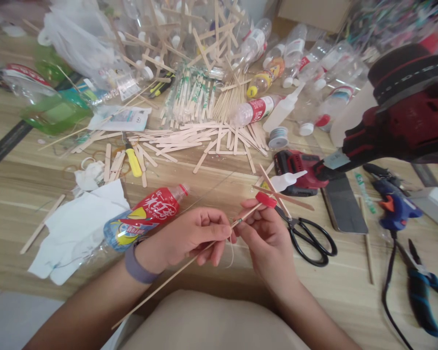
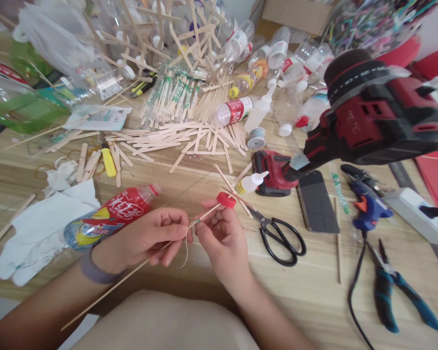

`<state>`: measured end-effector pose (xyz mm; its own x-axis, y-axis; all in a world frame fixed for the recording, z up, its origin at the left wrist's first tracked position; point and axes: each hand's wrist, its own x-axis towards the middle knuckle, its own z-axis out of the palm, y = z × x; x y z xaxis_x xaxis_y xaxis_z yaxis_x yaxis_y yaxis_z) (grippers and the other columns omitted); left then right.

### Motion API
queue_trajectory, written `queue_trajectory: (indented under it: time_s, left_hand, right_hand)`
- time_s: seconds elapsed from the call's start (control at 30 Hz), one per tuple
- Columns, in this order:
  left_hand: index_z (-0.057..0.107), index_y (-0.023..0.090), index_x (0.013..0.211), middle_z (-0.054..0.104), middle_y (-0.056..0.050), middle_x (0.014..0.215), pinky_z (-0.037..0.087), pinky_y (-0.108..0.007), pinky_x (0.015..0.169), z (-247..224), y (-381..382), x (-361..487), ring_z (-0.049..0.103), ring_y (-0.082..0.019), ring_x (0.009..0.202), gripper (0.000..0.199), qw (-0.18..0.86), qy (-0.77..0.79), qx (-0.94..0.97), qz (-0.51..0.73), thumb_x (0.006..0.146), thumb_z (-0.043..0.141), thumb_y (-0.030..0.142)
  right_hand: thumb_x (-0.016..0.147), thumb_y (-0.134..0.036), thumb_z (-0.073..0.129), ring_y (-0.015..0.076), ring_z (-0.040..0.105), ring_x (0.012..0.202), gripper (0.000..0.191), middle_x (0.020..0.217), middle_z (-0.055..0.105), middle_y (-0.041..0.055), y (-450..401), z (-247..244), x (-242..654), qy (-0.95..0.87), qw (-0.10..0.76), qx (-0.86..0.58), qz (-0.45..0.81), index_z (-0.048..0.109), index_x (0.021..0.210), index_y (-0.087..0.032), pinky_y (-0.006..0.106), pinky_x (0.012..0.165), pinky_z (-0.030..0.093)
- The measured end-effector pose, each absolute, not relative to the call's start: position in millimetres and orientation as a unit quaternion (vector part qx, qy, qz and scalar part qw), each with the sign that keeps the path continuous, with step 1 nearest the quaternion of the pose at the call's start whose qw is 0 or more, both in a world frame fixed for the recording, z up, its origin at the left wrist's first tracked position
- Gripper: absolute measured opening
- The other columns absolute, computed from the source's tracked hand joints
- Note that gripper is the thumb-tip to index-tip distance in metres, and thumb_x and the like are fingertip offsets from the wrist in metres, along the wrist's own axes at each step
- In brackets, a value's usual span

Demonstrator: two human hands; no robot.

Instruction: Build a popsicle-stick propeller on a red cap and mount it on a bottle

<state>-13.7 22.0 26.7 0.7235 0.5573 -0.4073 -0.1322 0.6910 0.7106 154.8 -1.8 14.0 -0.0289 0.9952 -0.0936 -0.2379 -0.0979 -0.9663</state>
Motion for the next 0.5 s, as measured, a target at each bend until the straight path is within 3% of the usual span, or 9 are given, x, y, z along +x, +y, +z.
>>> queue_trajectory:
  time_s: [0.33,0.5]
  left_hand:
    - [0.053,0.018,0.077,0.062,0.004,0.052,0.03,-0.015,0.037,28.6,20.3,-12.9,0.043,-0.004,0.036,0.025,0.821,0.369,0.394,0.187,0.088,0.058,0.04]
    - [0.053,0.019,0.1,0.061,0.006,0.052,0.03,-0.015,0.038,32.4,20.2,-15.4,0.043,-0.005,0.035,0.022,0.786,0.409,0.417,0.201,0.089,0.058,0.038]
  right_hand:
    - [0.072,-0.012,0.064,0.0102,0.057,0.057,0.03,0.066,0.058,-0.0053,1.5,21.7,154.1,-0.451,0.488,-0.493,0.562,0.059,0.1,-0.022,0.022,0.053,0.047]
    - [0.069,-0.013,0.065,0.0104,0.053,0.057,0.032,0.066,0.056,-0.0053,2.8,20.4,156.4,-0.469,0.463,-0.521,0.543,0.059,0.099,-0.022,0.021,0.051,0.043]
